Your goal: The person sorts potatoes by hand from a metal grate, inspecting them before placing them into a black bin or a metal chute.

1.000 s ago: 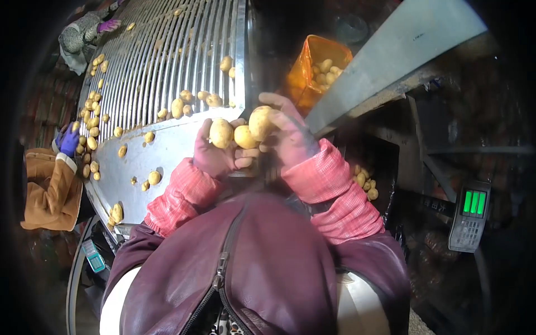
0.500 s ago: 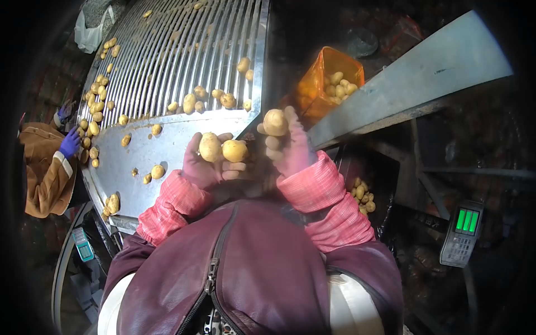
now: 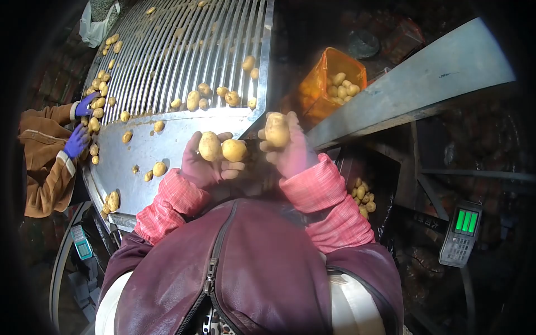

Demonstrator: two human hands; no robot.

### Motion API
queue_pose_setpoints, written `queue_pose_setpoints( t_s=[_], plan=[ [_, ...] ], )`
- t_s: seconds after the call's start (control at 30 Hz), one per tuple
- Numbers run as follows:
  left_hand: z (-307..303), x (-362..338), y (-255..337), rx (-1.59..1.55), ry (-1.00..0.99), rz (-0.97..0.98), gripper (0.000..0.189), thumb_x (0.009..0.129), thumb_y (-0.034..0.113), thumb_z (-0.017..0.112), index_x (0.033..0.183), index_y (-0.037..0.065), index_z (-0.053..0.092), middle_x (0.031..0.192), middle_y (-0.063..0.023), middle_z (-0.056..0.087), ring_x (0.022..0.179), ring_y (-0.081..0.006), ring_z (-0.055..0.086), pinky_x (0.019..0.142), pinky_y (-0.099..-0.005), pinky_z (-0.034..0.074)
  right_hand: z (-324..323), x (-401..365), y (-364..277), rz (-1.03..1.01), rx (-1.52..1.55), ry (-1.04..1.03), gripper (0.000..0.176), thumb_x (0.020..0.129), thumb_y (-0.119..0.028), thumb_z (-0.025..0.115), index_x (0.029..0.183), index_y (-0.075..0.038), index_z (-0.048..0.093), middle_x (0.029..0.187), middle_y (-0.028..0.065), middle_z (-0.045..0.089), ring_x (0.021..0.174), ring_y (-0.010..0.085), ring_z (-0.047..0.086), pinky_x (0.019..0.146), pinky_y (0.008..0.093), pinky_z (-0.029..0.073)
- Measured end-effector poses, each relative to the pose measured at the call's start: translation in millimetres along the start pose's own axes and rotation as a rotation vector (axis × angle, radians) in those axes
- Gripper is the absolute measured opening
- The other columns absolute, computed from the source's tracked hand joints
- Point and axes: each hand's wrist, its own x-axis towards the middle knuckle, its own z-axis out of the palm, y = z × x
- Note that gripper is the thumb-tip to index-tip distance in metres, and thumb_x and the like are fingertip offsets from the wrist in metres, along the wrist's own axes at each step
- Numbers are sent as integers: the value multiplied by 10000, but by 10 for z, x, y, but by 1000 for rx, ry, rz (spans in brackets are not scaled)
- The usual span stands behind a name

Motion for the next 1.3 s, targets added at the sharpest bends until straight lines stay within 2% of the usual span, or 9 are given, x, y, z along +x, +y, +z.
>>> queue_pose_setpoints(
  t_s=[0.13,0.33,0.43,0.53,0.7,0.8,1.03,1.13,1.3],
  plan=[
    [-27,8,-12,-2,0,11,782,890,669,437,1397,74,460,1317,-255,550,1025,-543,605,864,-586,521,136,-98,-60,-11,73,-57,535,991,-547,447,1217,-71,543,942,104,647,748,191,602,594,289,447],
    [3,-5,5,-1,19,13,796,885,677,439,1402,72,453,1315,-259,549,1011,-533,615,866,-578,524,-88,-7,-68,16,102,-318,472,946,-481,543,1109,-42,601,806,103,638,507,124,493,410,234,340],
    [0,-9,4,-1,-12,32,808,878,688,440,1398,70,451,1312,-262,550,993,-517,629,856,-570,527,-175,-3,-36,-2,9,-115,459,952,-483,528,1040,-40,607,711,75,607,430,85,404,354,220,258],
    [9,-47,16,-92,-104,52,821,871,700,443,1394,67,450,1306,-267,553,964,-501,642,828,-555,531,-351,154,141,17,-329,125,497,959,-534,495,1003,-53,609,724,56,591,465,63,409,380,203,274],
    [167,-114,-21,-51,51,161,822,880,696,399,1363,35,466,1291,-277,560,851,-442,649,743,-497,526,-549,572,637,112,-720,146,520,987,-454,505,1346,-79,494,1185,117,582,835,218,639,680,340,537],
    [240,-144,-49,-74,90,172,804,892,674,390,1357,24,471,1288,-275,564,843,-420,645,731,-482,527,-571,495,535,166,-681,-136,570,982,-497,494,1381,-92,462,1192,112,581,902,224,624,716,342,535],
    [441,45,-239,342,99,50,671,927,526,488,1365,17,487,1246,-215,600,846,-258,655,740,-349,551,-10,27,293,257,-41,-6,517,1006,-489,424,1268,-64,556,1160,158,617,977,258,609,816,387,532],
    [460,118,-300,394,56,-15,577,935,448,536,1319,18,515,1226,-172,606,830,-228,649,737,-339,552,-217,-33,364,174,-85,-167,499,1000,-478,445,1266,-67,542,1162,165,618,1006,268,603,823,386,531],
    [435,288,-417,300,138,-17,513,937,417,548,1278,35,532,1219,-145,602,827,-250,639,692,-357,536,-581,-139,210,-24,22,-131,445,856,-161,521,1288,-52,513,1201,166,618,1075,278,599,875,384,528]
  ],
)
